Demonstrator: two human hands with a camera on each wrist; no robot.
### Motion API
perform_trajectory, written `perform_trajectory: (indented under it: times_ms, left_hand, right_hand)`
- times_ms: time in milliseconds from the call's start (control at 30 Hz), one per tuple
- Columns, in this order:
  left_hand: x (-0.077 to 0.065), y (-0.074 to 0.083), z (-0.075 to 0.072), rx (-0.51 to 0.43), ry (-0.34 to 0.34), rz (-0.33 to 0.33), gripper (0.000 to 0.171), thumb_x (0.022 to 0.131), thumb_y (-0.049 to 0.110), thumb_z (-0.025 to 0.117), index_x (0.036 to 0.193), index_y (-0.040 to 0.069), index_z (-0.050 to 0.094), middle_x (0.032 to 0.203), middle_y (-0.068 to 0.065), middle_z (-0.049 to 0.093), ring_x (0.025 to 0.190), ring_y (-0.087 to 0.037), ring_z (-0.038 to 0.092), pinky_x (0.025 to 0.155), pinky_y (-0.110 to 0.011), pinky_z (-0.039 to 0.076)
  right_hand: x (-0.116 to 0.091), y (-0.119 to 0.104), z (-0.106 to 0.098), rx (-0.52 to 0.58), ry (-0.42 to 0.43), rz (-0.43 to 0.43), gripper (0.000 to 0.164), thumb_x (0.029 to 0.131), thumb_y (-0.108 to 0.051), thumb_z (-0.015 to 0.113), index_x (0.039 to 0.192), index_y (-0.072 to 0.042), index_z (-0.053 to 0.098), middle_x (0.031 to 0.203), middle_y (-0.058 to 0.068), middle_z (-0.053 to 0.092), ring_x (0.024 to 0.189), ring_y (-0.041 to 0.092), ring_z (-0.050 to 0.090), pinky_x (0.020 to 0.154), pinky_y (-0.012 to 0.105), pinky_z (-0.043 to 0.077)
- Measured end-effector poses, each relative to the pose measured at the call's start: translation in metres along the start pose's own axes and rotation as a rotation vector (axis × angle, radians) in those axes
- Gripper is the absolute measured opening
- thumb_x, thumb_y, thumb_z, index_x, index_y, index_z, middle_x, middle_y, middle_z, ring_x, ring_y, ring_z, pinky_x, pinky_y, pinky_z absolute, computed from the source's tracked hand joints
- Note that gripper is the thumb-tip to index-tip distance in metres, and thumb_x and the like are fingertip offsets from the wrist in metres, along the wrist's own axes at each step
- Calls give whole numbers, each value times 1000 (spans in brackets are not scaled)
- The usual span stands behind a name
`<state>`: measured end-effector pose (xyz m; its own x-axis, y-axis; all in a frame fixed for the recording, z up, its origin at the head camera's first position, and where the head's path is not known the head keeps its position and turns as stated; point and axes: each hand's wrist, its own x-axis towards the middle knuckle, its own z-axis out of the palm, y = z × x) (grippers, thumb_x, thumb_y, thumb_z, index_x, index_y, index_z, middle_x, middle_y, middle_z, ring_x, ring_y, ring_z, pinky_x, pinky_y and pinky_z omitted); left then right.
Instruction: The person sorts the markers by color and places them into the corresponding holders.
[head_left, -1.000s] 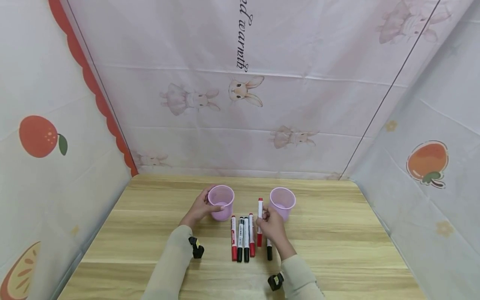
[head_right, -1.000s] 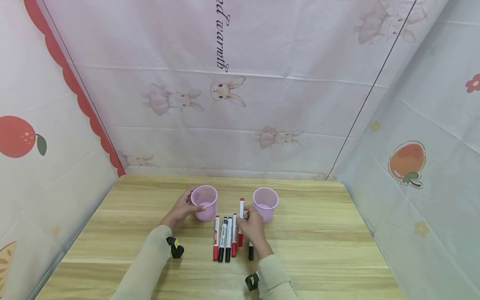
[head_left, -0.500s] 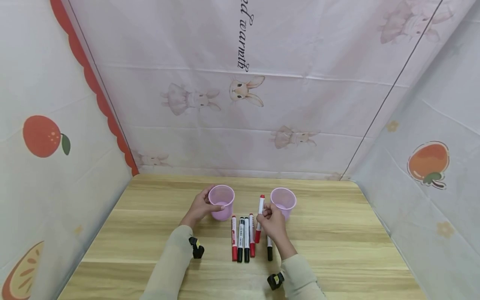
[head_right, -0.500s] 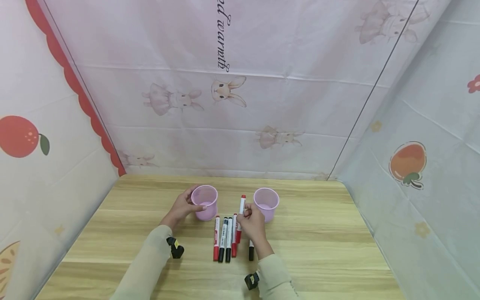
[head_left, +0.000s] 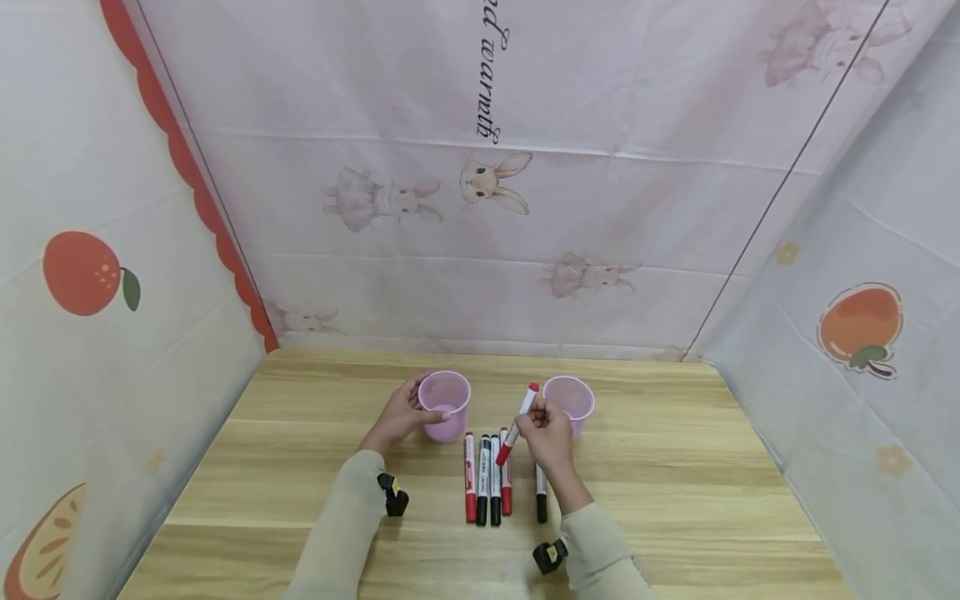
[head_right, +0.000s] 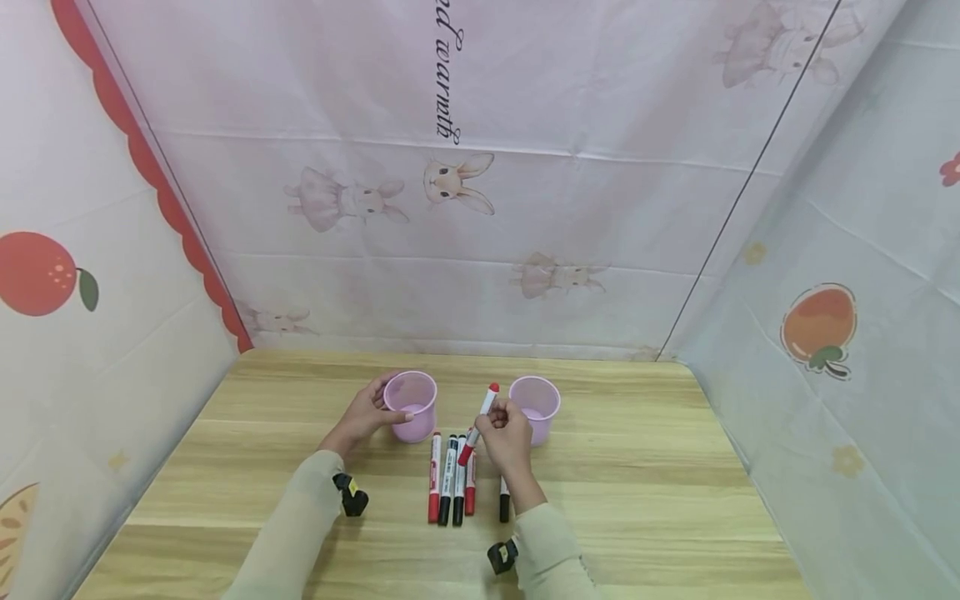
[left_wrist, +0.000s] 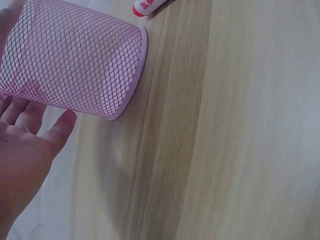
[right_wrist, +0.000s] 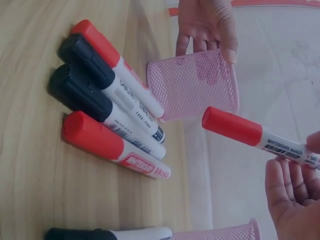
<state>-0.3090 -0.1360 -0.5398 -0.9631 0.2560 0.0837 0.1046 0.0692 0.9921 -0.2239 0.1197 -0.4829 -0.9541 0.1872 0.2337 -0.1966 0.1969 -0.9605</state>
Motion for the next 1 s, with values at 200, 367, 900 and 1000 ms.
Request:
perform_trajectory:
  times_ms: [200, 367, 900, 1000]
  left_hand:
    - [0, -1, 1, -5, 6, 2, 88, 65, 7, 84, 139, 8, 37, 138, -17, 41, 130, -31, 34, 106, -42, 28]
    - [-5, 11, 1, -21, -12, -27, 88, 67, 3, 82, 140, 3, 34, 139, -21, 38, 131, -35, 31, 107, -45, 25]
    - [-12, 25, 1, -6, -54, -26, 86, 70, -1, 78, 141, -2, 29, 142, -25, 32, 132, -38, 25, 107, -47, 22]
    - [-12, 25, 2, 23, -49, -24, 86, 69, -1, 79, 141, -3, 30, 141, -25, 34, 131, -39, 27, 106, -47, 24]
  right_hand:
    - [2, -6, 3, 28, -25, -44, 19, 74, 5, 69, 90, 11, 61, 78, 12, 62, 71, 20, 56, 62, 21, 50]
    - [9, 9, 10, 11, 1, -35, 17, 75, -2, 71, 89, 6, 64, 78, 7, 63, 71, 17, 57, 63, 23, 50]
    - [28, 12, 19, -26, 47, -50, 15, 72, -2, 73, 85, 2, 68, 74, 6, 63, 69, 17, 56, 62, 23, 50]
    - [33, 12, 20, -16, 60, -60, 15, 72, -5, 75, 84, 1, 68, 73, 5, 63, 67, 16, 56, 60, 21, 49]
